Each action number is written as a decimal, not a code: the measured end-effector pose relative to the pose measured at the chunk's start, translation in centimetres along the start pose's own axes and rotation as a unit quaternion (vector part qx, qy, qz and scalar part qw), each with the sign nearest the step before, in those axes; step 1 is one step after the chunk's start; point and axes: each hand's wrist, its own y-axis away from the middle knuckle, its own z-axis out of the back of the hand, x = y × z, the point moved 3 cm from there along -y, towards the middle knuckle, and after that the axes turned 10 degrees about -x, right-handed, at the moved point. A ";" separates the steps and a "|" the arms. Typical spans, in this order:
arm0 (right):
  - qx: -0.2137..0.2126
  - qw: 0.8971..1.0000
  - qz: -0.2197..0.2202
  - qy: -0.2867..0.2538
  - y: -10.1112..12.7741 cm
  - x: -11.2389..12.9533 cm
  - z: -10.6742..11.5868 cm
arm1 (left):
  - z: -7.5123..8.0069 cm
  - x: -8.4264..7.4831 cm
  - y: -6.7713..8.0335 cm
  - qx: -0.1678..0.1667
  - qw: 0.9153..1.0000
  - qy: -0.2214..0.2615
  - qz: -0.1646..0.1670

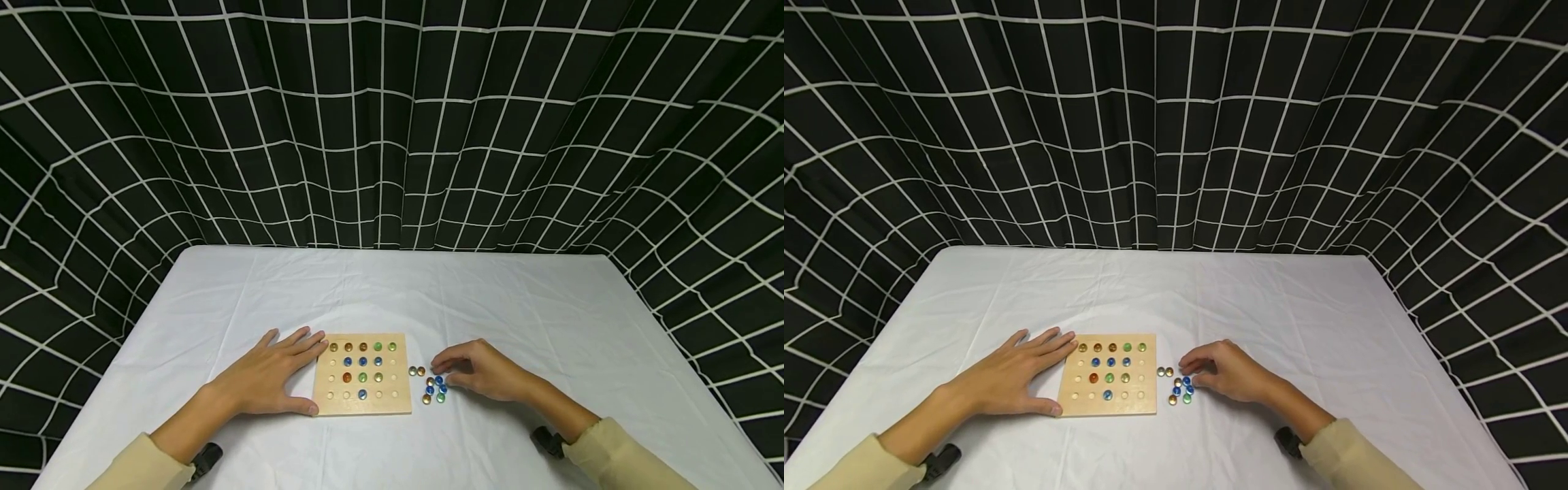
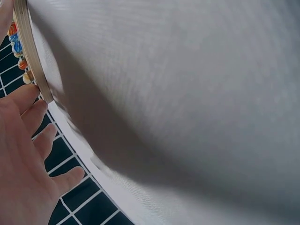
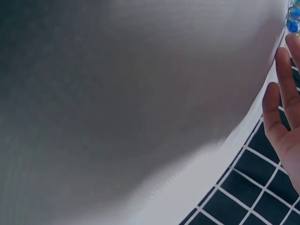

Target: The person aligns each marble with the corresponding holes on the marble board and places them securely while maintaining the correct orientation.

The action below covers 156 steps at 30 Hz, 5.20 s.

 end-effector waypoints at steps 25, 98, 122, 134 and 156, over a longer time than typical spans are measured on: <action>-0.005 0.998 -0.008 0.060 -0.5 0.4 -0.6 | -0.1 0.0 0.1 -0.004 1.000 -0.005 -0.001; -0.053 0.996 0.029 0.061 -3.0 3.0 -1.1 | 0.1 0.0 0.1 -0.024 0.999 -0.017 -0.024; -0.017 0.994 0.009 0.104 -3.0 1.5 -1.9 | -0.1 0.1 0.0 -0.010 1.000 -0.019 -0.018; -0.031 0.993 0.010 0.112 -3.5 1.8 -1.8 | 0.0 0.0 0.2 -0.023 0.999 -0.018 -0.025; -0.017 0.999 0.038 0.014 -5.2 3.7 -3.4 | -0.2 0.2 0.2 -0.019 0.999 -0.028 -0.034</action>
